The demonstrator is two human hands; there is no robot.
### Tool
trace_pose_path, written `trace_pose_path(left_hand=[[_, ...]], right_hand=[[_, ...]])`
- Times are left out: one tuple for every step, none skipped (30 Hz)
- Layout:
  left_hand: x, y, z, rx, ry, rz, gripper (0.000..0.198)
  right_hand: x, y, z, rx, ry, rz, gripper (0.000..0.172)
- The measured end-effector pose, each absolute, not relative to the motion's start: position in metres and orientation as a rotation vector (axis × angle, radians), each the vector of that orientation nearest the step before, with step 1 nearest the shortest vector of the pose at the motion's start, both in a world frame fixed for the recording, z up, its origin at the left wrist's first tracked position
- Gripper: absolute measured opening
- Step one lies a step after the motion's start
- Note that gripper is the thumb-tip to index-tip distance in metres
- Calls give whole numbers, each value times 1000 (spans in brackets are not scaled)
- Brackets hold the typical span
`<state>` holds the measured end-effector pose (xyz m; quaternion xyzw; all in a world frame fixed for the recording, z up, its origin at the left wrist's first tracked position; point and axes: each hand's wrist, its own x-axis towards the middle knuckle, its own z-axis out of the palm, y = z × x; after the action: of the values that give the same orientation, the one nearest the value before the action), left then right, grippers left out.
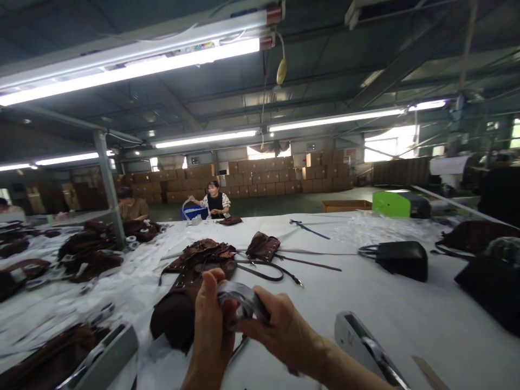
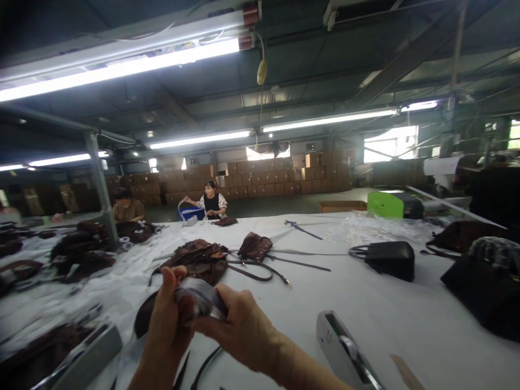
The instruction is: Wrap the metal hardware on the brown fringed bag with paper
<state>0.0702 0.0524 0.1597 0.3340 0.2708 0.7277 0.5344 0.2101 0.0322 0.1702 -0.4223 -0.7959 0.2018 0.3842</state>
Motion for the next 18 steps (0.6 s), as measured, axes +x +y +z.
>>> trace_pose_path(left_hand=[[68,55,158,793,646,1722,56],[65,58,154,876,660,1669,57],[61,60,151,1018,686,1589,57],[57,61,148,1197,716,1480,57],[53,61,146,1392,745,1346,55],[50,60,146,1571,772,1216,51],[48,59,148,1703,801,1126,48],[47,57,150,1766,823,1096,43],[49,55,154,1749,830,1138,39],[52,54,157,1642,817,1252,37],[56,54,159,1461,783,1403,37],[60,55,160,1249,734,1547,40],[63,57,159,1056,685,1659,42],[66,59,157,918,650,1735,44],[67,62,153,857,639,1769,45],[66,64,148,882,647,1751,45],[64,66,143,987,669,1672,45],[60,66,139,1147,702,1541,44]], right_hand=[[212,34,167,-1073,-2039,498,31],[214,36,164,-1090,-2081,438,30],[217,37,161,-1125,-2152,352,29],[221,39,159,-1164,-2240,259,28],[224,40,158,-1188,-2326,178,26],[225,40,159,-1181,-2396,122,24],[226,39,160,-1142,-2441,108,23],[225,39,163,-1089,-2453,131,24],[222,38,165,-1052,-2422,168,27],[219,37,168,-1045,-2362,212,29],[216,36,169,-1067,-2286,257,31],[212,36,169,-1104,-2209,297,32],[210,36,168,-1141,-2144,323,31],[209,37,164,-1165,-2106,331,27],[210,38,159,-1175,-2104,319,23],[212,40,153,-1186,-2136,282,20],[215,42,148,-1207,-2193,217,20],[219,43,142,-1235,-2270,133,21]])
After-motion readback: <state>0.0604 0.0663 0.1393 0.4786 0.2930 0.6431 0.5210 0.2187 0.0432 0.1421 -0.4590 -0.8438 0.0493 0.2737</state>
